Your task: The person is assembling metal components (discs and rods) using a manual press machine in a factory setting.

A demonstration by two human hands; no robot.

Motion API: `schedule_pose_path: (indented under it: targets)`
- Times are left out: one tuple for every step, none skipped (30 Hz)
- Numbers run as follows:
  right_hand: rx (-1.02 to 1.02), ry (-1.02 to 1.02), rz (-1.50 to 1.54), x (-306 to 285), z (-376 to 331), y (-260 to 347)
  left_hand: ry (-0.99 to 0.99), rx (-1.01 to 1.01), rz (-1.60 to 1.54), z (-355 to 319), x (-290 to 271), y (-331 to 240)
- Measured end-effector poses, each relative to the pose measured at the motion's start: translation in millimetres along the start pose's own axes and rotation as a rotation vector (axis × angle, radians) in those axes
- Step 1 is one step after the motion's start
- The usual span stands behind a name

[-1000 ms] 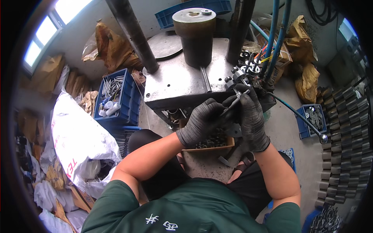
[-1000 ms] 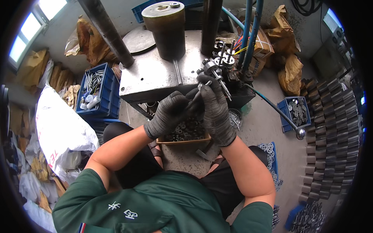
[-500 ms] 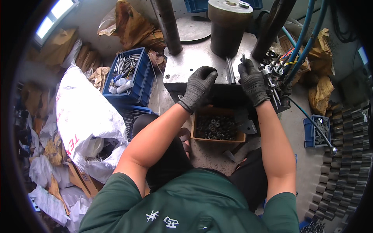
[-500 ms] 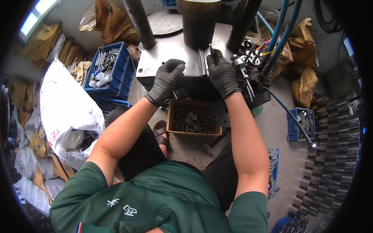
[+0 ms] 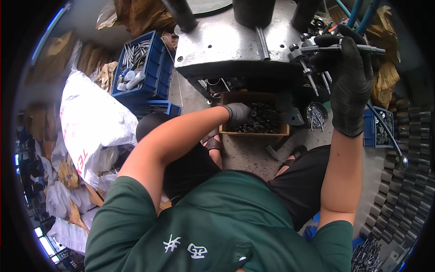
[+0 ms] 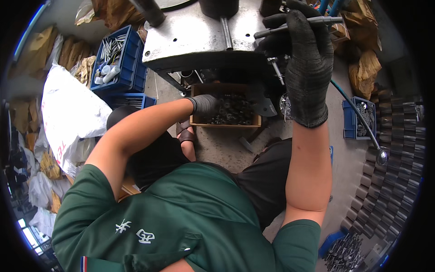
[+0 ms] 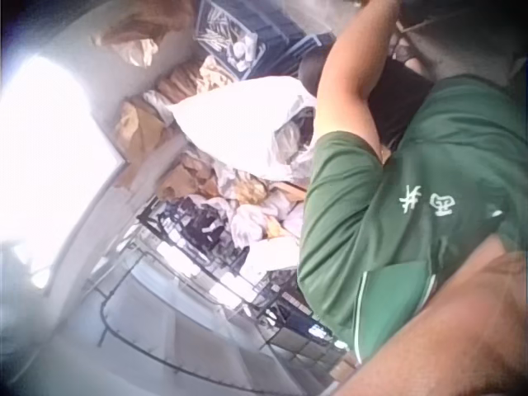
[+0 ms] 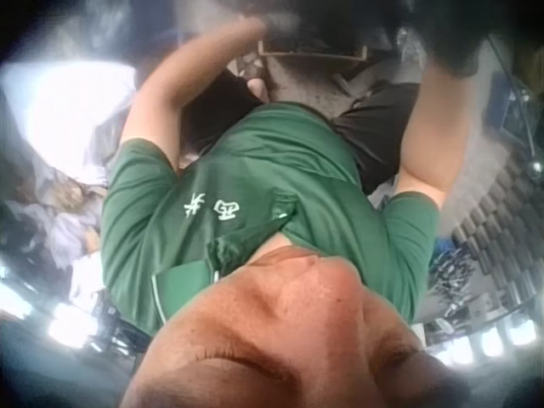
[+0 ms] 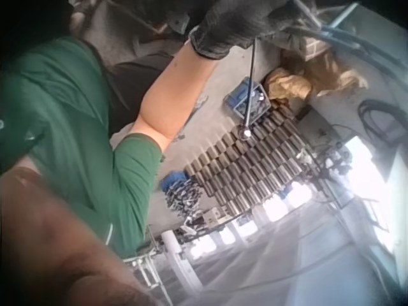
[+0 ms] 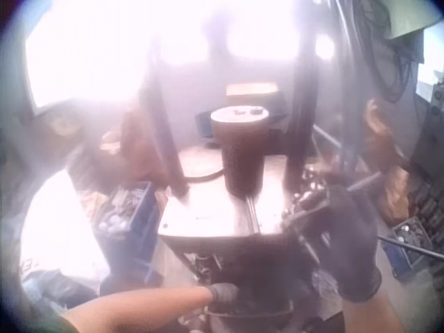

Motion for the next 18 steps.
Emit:
schedule_pose_path:
  targets:
    - [-0.005, -0.017, -0.012, -1.3, -4.1, 7.5, 0.136, 0.042, 0.190, 13.6, 26.6, 3.8]
    - [-0.010, -0.065, -0.006, -1.5, -7.5, 13.7, 0.268, 0.082, 0.383, 24.4, 53.8, 9.6]
    - [-0.016, -0.106, 0.008, -1.2, -10.3, 18.4, 0.270, 0.089, 0.391, 34.0, 78.4, 19.3]
    - [0.004, -0.080, 0.053, 0.9, -12.3, 16.5, 0.216, 0.026, 0.410, 38.1, 100.5, 37.6]
    - [0.000, -0.093, 0.047, -2.1, -16.2, 21.2, 0.161, -0.017, 0.428, 44.3, 110.8, 43.3]
    - [0.024, -0.085, 0.014, -5.7, -21.4, 27.4, 0.164, 0.011, 0.437, 50.4, 118.0, 32.7]
    - [0.052, -0.077, -0.013, -9.6, -27.0, 33.6, 0.171, -0.143, 0.266, 48.9, 125.5, 33.4]
    - [0.049, -0.063, -0.041, -14.9, -31.3, 39.8, 0.178, -0.302, 0.093, 46.7, 131.3, 39.1]
    - [0.051, -0.079, -0.044, -22.8, -35.2, 44.8, 0.190, -0.291, 0.099, 46.0, 132.3, 37.1]
    - [0.043, -0.060, -0.072, -28.6, -38.7, 50.0, 0.145, -0.325, 0.089, 44.2, 129.1, 38.9]
    - [0.037, -0.040, -0.099, -32.2, -42.4, 54.1, 0.099, -0.359, 0.079, 42.4, 126.3, 40.3]
    - [0.022, -0.059, -0.161, -34.9, -45.3, 59.0, 0.103, -0.356, 0.081, 43.0, 125.0, 39.7]
    - [0.022, -0.065, -0.163, -39.4, -46.9, 60.1, 0.132, -0.377, 0.130, 43.0, 124.9, 40.8]
    - [0.037, -0.066, -0.171, -44.2, -48.3, 60.2, 0.159, -0.398, 0.179, 43.1, 124.7, 41.6]
    - [0.052, -0.065, -0.174, -46.7, -49.2, 59.0, 0.164, -0.400, 0.183, 41.2, 129.5, 45.3]
    - [0.051, -0.069, -0.170, -48.2, -49.4, 58.6, 0.100, -0.446, 0.159, 38.1, 129.7, 51.0]
    - [0.044, -0.066, -0.178, -48.4, -49.0, 58.7, 0.036, -0.492, 0.135, 35.1, 129.2, 57.0]
    - [0.041, -0.068, -0.194, -50.5, -50.4, 59.0, 0.041, -0.484, 0.138, 36.5, 128.7, 52.2]
Point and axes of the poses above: each hand's wrist, its own z-axis towards the middle knuckle, its own x-axis out of the palm, y = z × x, the point moved 8 cm from there along z, towards the middle knuckle, and after that the axes turned 13 degrees about z, right-handed, at the moved point
